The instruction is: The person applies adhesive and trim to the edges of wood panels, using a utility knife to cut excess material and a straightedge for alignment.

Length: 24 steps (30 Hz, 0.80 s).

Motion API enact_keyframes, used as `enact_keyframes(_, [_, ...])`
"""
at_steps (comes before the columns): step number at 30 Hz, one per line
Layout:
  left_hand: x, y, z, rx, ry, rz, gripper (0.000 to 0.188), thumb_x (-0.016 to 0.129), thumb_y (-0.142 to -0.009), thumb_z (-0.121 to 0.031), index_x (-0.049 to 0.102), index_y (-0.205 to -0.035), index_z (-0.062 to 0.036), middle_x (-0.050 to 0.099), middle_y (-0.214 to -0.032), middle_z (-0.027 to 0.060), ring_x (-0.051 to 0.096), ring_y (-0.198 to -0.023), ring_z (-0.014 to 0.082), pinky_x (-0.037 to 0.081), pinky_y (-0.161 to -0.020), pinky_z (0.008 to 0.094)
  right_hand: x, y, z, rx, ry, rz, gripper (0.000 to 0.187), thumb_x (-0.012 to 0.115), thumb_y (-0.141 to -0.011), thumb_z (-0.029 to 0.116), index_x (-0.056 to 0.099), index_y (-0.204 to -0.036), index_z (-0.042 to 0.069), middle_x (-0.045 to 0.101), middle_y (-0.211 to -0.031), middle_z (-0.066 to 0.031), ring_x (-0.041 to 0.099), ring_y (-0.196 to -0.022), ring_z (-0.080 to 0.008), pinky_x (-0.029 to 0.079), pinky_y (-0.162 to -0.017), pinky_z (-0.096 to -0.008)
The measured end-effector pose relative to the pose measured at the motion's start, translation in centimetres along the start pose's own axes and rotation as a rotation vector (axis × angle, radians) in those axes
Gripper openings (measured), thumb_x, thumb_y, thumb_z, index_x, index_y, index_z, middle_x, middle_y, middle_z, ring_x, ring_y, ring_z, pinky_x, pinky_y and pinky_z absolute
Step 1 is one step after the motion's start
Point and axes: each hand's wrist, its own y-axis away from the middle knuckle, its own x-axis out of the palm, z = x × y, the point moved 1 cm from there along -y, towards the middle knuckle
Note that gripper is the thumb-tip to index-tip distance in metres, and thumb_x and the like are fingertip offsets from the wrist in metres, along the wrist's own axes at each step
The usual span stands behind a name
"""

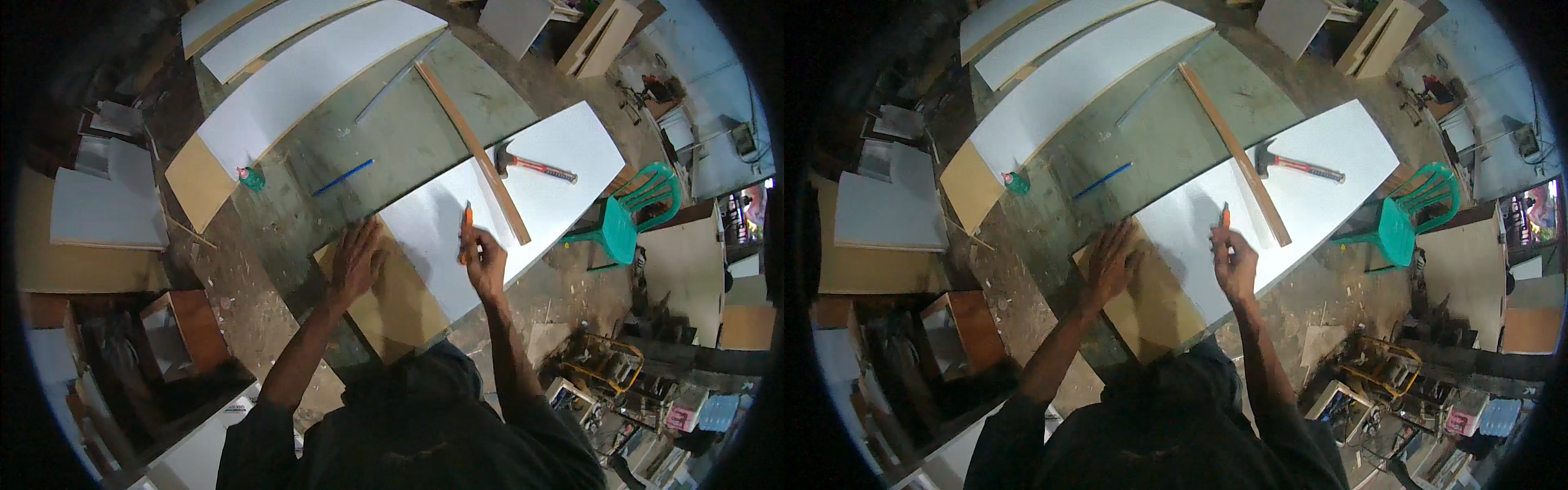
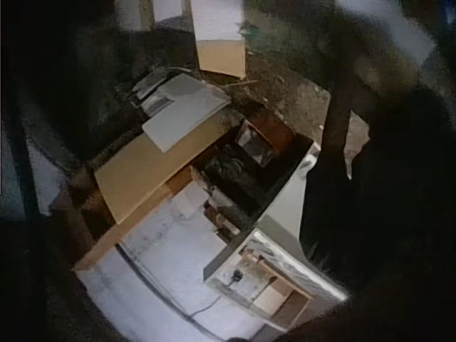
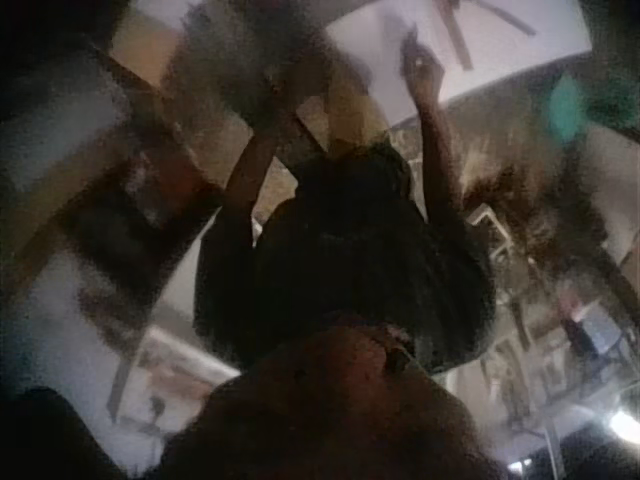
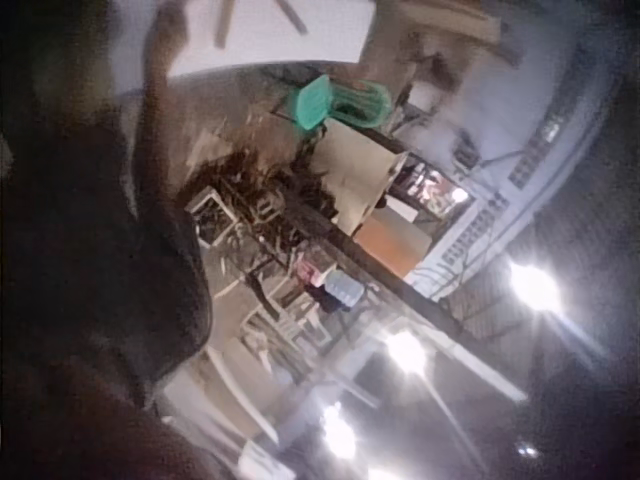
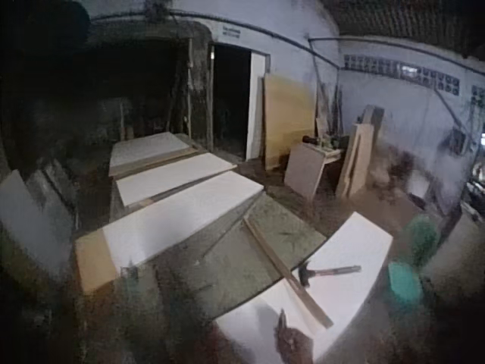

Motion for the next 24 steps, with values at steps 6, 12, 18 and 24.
enact_keyframes(6, [1.0, -0.6, -2.2, 0.009, -0.117, 0.050, 0.061, 0.040, -0.102, -0.034, 0.026, -0.151, 0.0016, 0.026, -0.156, 0.0230, 0.026, -0.145, 0.0375, 0.022, -0.117, 0.0543, -2.7, 12.3, -8.7, 0.080, 0.285, -0.223, 0.015, 0.061, -0.096, 0.012, 0.069, -0.104, 0.001, 0.072, -0.092, -0.0125, 0.070, -0.080, -0.0179, 0.057, -0.065, -0.0308])
enact_keyframes(12, [-0.2, 1.9, -6.1, 0.194, 0.016, 0.155, 0.067, 0.050, -0.098, -0.036, 0.033, -0.145, 0.0068, 0.034, -0.151, 0.0259, 0.031, -0.142, 0.0398, 0.025, -0.118, 0.0509, -4.7, 14.8, -9.6, 0.172, 0.358, -0.210, 0.012, 0.062, -0.095, 0.010, 0.069, -0.102, 0.004, 0.072, -0.092, -0.0122, 0.071, -0.075, -0.0188, 0.057, -0.063, -0.0325])
enact_keyframes(18, [1.5, 9.3, -11.1, 0.735, 0.347, 0.633, 0.070, 0.061, -0.091, -0.043, 0.037, -0.148, -0.0094, 0.039, -0.152, 0.0131, 0.034, -0.142, 0.0297, 0.025, -0.119, 0.0489, -2.9, 11.7, -6.1, -0.069, 0.336, -0.211, 0.011, 0.064, -0.093, 0.010, 0.069, -0.102, 0.005, 0.072, -0.090, -0.0125, 0.070, -0.071, -0.0215, 0.056, -0.060, -0.0333])
enact_keyframes(24, [-0.1, 5.6, -0.9, 0.006, -0.012, 0.031, 0.058, 0.057, -0.095, -0.044, 0.048, -0.141, -0.0090, 0.045, -0.146, 0.0143, 0.035, -0.140, 0.0322, 0.028, -0.116, 0.0490, -1.3, 10.4, -5.0, -0.262, 0.523, -0.100, 0.027, 0.066, -0.087, 0.011, 0.064, -0.114, 0.011, 0.066, -0.109, -0.0113, 0.061, -0.106, -0.0314, 0.052, -0.085, -0.0432])
